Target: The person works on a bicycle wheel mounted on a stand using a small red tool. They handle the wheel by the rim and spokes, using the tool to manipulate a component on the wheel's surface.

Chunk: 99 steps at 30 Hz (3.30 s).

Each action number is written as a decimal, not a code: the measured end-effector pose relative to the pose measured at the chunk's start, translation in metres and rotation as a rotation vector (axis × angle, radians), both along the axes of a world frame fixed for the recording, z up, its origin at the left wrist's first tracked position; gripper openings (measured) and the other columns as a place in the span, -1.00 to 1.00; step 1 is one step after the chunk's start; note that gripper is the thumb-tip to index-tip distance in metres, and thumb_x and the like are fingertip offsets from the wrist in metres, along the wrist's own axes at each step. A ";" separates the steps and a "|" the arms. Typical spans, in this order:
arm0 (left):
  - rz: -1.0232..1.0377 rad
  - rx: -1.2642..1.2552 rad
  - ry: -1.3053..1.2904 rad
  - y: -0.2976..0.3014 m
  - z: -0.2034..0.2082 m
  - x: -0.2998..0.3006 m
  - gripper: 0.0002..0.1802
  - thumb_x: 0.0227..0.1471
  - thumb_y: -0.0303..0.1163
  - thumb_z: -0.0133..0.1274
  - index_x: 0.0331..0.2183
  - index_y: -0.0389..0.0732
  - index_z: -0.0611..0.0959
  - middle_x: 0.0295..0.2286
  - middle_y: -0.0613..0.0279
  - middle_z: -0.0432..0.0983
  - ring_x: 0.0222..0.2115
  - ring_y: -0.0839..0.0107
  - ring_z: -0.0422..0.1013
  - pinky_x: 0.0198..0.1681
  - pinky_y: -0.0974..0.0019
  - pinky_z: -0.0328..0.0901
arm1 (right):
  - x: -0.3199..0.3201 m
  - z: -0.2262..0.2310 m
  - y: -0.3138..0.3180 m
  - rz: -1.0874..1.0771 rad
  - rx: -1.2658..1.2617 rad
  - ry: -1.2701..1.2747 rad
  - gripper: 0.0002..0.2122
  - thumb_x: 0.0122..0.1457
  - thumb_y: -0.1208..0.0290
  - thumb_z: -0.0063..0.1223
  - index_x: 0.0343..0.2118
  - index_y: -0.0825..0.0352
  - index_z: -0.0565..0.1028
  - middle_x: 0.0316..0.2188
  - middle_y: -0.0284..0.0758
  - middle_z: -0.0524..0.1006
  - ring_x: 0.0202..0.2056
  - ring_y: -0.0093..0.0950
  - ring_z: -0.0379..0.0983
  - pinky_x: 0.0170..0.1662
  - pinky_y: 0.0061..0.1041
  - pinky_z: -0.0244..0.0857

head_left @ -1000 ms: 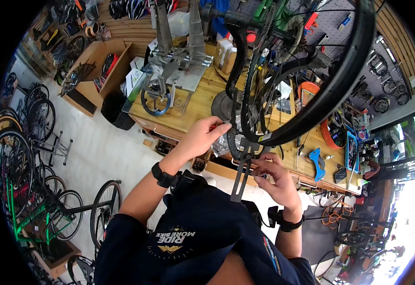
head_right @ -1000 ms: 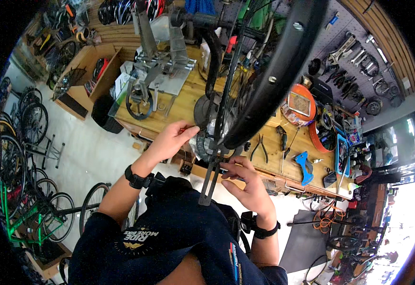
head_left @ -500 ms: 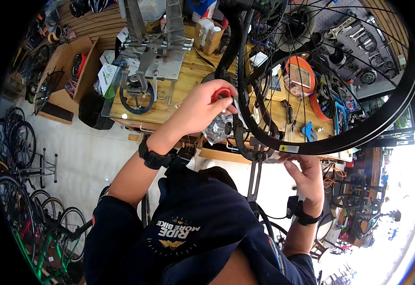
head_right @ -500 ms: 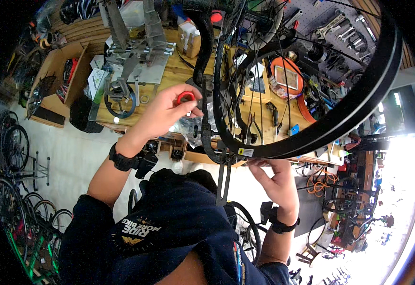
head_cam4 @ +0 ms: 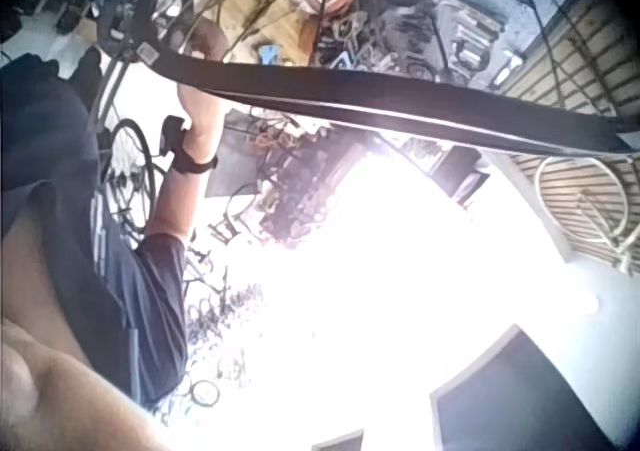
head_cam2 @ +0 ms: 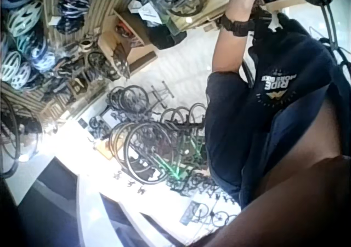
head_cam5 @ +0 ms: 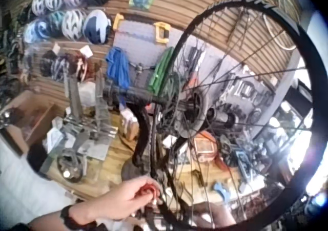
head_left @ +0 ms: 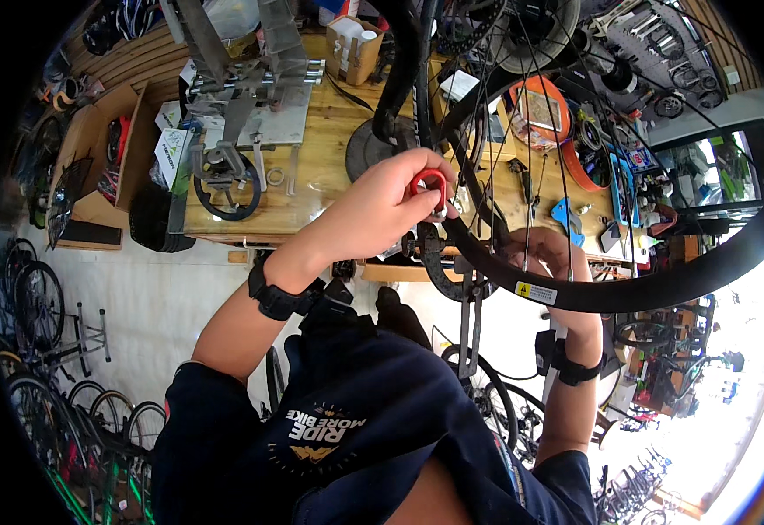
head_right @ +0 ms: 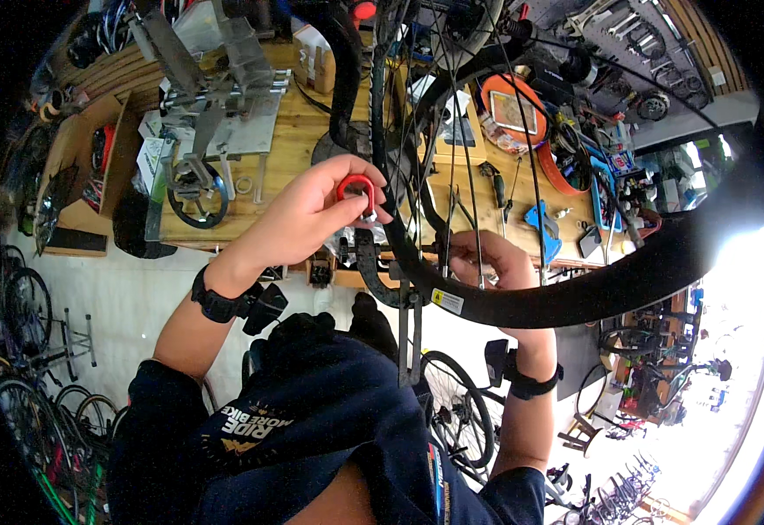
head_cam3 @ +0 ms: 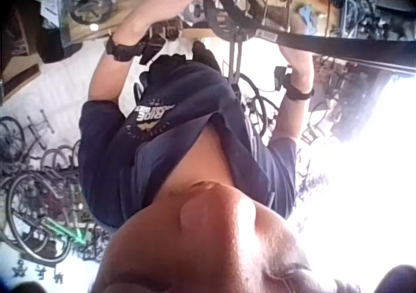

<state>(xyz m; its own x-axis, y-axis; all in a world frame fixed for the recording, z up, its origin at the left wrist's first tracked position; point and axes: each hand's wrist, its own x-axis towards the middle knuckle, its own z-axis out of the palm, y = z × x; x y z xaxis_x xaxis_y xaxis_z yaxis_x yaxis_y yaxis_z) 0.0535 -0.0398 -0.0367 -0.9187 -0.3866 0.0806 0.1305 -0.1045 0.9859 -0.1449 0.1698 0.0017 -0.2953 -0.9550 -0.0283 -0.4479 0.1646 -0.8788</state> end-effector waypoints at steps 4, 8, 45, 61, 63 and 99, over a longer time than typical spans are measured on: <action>0.090 -0.058 -0.056 0.002 -0.001 -0.009 -0.85 0.20 -0.57 -0.07 -0.15 -0.32 0.42 -0.26 0.23 0.45 -0.21 0.41 0.54 -0.20 0.43 0.44 | 0.013 0.018 -0.010 -0.002 -0.010 -0.144 -0.72 0.26 0.36 0.10 -0.10 0.48 0.48 -0.37 -0.35 0.55 -0.34 -0.65 0.43 -0.23 -0.65 0.31; 0.153 0.065 0.020 0.002 -0.004 0.002 -0.87 0.16 -0.58 0.01 -0.21 -0.28 0.46 -0.27 0.21 0.51 -0.25 0.49 0.54 -0.30 0.52 0.41 | 0.023 0.024 0.004 -0.067 -0.432 -0.370 -0.48 0.30 -0.04 -0.08 -0.11 0.48 0.46 -0.27 -0.27 0.46 -0.34 -0.54 0.39 -0.25 -0.61 0.30; 0.148 0.020 -0.024 -0.004 -0.023 0.015 -0.82 0.19 -0.54 -0.03 -0.14 -0.26 0.49 -0.23 0.25 0.52 -0.21 0.52 0.48 -0.18 0.43 0.38 | 0.056 -0.023 -0.003 -0.131 -0.332 0.449 -0.71 -0.07 0.48 0.33 -0.27 0.40 0.52 -0.38 -0.23 0.51 -0.30 -0.21 0.40 -0.23 -0.28 0.28; -0.060 0.091 -0.031 -0.010 -0.010 -0.001 -0.62 0.14 -0.57 0.07 0.00 -0.35 0.43 -0.16 0.18 0.53 -0.12 0.48 0.48 -0.05 0.40 0.39 | 0.050 -0.017 -0.003 -0.062 -0.333 0.574 -0.65 -0.14 0.40 0.38 -0.26 0.36 0.54 -0.39 -0.26 0.52 -0.29 -0.21 0.42 -0.13 -0.25 0.25; -0.089 0.043 -0.101 -0.010 -0.008 -0.003 -0.64 0.12 -0.54 0.12 -0.04 -0.37 0.47 -0.21 0.18 0.55 -0.18 0.49 0.50 -0.10 0.42 0.41 | 0.050 -0.013 -0.002 -0.044 -0.353 0.584 -0.66 -0.15 0.42 0.38 -0.26 0.36 0.55 -0.40 -0.26 0.52 -0.30 -0.21 0.42 -0.17 -0.26 0.27; -0.086 -0.342 -0.155 -0.003 0.055 -0.018 -0.79 0.10 -0.53 0.12 -0.21 -0.40 0.51 -0.43 0.21 0.56 -0.45 0.55 0.49 -0.35 0.45 0.36 | -0.010 0.018 -0.017 -0.078 -0.158 -0.123 -0.71 0.34 0.32 -0.10 -0.15 0.52 0.45 -0.33 -0.26 0.56 -0.35 -0.57 0.45 -0.25 -0.58 0.36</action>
<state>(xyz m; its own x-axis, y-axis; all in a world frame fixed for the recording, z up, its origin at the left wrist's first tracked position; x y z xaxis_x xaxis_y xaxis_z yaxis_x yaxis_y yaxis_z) 0.0356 -0.0428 0.0179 -0.9581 -0.2821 0.0495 -0.0175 0.2302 0.9730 -0.1549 0.1531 0.0201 -0.3723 -0.9247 0.0799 -0.3270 0.0502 -0.9437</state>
